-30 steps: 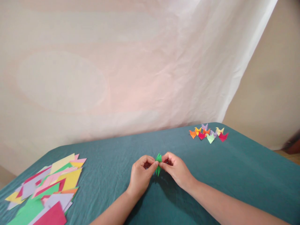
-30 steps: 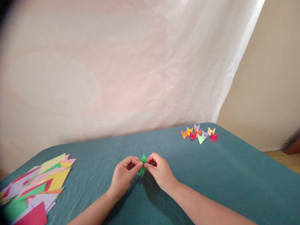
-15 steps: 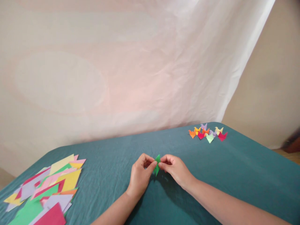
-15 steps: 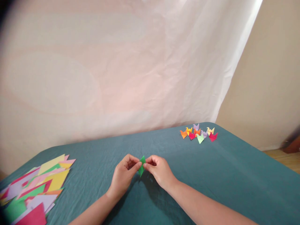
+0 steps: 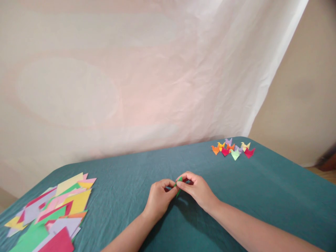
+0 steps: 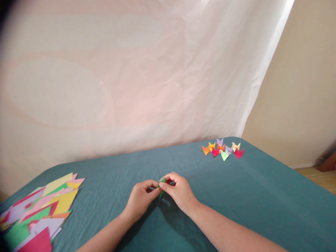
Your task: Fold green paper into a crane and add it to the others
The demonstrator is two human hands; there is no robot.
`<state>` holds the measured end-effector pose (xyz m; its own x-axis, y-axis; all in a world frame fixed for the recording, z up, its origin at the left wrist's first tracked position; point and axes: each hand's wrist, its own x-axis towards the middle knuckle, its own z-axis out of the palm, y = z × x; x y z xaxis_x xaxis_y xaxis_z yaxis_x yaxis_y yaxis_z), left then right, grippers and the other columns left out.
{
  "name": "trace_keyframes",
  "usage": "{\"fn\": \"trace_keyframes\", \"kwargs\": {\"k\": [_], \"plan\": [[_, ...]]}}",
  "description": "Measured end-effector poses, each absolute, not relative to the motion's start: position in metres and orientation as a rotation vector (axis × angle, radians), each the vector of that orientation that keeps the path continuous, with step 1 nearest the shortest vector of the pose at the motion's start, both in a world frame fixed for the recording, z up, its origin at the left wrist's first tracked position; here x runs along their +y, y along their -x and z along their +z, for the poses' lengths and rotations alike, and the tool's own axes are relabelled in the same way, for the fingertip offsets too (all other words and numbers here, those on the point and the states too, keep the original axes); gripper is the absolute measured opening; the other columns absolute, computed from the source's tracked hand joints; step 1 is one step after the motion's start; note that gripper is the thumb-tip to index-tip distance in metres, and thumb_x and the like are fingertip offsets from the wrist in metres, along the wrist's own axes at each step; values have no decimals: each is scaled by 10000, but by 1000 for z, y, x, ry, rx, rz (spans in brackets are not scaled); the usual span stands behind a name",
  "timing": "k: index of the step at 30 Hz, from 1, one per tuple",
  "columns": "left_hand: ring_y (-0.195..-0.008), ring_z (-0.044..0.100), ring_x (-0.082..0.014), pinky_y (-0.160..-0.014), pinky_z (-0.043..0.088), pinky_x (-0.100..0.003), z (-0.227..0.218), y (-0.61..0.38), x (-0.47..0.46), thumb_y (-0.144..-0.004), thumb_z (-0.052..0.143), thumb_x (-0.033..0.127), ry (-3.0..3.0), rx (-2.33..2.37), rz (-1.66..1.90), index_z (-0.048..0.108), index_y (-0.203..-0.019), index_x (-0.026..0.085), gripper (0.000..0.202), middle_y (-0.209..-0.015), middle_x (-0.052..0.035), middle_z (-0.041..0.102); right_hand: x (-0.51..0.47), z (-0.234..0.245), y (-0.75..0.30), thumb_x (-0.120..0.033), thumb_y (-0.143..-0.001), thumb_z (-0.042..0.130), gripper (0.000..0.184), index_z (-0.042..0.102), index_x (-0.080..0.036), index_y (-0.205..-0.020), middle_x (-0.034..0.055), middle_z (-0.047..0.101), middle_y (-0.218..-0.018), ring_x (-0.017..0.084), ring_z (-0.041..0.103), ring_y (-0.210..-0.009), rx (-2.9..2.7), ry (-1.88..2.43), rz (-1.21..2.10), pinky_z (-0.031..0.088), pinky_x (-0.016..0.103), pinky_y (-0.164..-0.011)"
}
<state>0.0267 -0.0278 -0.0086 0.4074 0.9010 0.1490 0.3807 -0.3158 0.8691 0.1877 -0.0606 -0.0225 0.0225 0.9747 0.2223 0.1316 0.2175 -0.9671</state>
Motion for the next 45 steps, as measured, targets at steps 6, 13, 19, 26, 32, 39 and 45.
{"fn": "trace_keyframes", "kwargs": {"k": [6,13,19,26,32,39,45], "plan": [[-615,570,-154,-597,402,-225,-6,-28,-30,-778,590,313,-1966,1084,798,682,-650,182,204,-650,-4,654,-60,-24,-188,-336,-802,637,157,676,-189,-761,-4,628,-722,157,564,-698,-1350,1192,918,418,247,-654],[-604,531,-132,-590,374,-221,-6,-28,-28,-760,592,268,-1997,1061,750,627,-610,168,184,-628,9,606,-58,-24,-191,-345,-844,587,219,666,-169,-740,-7,606,-679,140,525,-661,-1342,1207,901,379,230,-615],[-563,478,-114,-555,348,-216,-9,-30,-29,-752,598,283,-1908,1084,727,617,-626,158,178,-600,21,573,-57,-24,-192,-374,-876,532,267,642,-165,-752,-28,523,-614,116,451,-576,-1345,1196,954,334,218,-544],[-504,426,-101,-499,320,-209,-20,-26,-21,-750,627,360,-1705,1094,815,558,-633,157,245,-536,40,499,-57,-30,-190,-327,-870,536,202,577,-173,-745,-39,514,-628,114,449,-582,-1485,1261,934,342,219,-563],[-488,436,-92,-499,333,-205,-18,-26,-19,-750,655,373,-1612,995,762,553,-625,150,275,-527,40,494,-60,-27,-186,-229,-870,515,220,461,-191,-661,-59,437,-597,114,429,-593,-1597,1339,670,312,222,-569],[-464,451,-82,-490,350,-192,-13,-23,-16,-691,713,381,-1364,963,754,576,-596,138,295,-500,17,531,-60,-28,-186,-230,-909,455,144,571,-204,-829,-21,575,-701,142,537,-663,-1543,1279,697,402,236,-608],[-427,481,-99,-457,392,-218,-10,-23,-19,-725,648,485,-1199,883,636,593,-670,133,360,-532,-12,557,-60,-21,-189,-123,-833,555,205,657,-259,-948,38,616,-1027,196,528,-1016,-1669,1060,360,401,327,-890]]}}
